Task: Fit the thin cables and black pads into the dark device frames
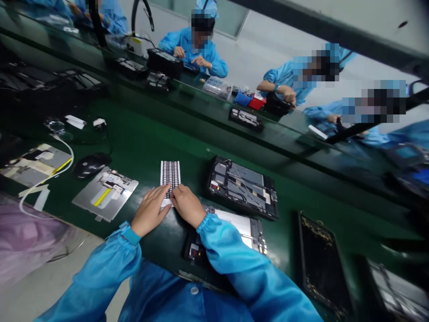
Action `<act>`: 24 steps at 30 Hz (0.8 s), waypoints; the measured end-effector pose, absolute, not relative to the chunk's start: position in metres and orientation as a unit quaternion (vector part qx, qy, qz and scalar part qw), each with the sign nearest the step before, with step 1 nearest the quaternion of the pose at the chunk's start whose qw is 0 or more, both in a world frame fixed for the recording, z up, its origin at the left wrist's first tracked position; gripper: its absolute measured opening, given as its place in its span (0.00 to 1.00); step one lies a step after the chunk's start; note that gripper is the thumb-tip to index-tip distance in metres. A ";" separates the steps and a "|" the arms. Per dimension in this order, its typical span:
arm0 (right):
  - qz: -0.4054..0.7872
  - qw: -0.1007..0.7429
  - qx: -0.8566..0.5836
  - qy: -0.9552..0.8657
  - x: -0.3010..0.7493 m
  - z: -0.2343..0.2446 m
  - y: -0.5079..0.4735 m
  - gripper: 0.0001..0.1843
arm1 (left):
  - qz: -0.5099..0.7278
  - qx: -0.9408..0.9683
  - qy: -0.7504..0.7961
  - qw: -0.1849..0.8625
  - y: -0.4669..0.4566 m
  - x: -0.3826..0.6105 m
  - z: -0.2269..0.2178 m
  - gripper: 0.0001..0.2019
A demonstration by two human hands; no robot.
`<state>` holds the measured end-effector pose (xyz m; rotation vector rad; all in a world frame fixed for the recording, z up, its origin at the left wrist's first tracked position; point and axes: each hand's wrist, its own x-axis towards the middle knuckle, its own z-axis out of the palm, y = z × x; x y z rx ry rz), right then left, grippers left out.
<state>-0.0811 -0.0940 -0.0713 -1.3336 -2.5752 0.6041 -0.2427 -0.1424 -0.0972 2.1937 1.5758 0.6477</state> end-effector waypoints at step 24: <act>0.194 0.392 -0.747 -0.500 0.116 -0.087 -0.334 0.06 | 0.213 0.908 0.353 0.071 -0.228 -0.126 -0.082 0.25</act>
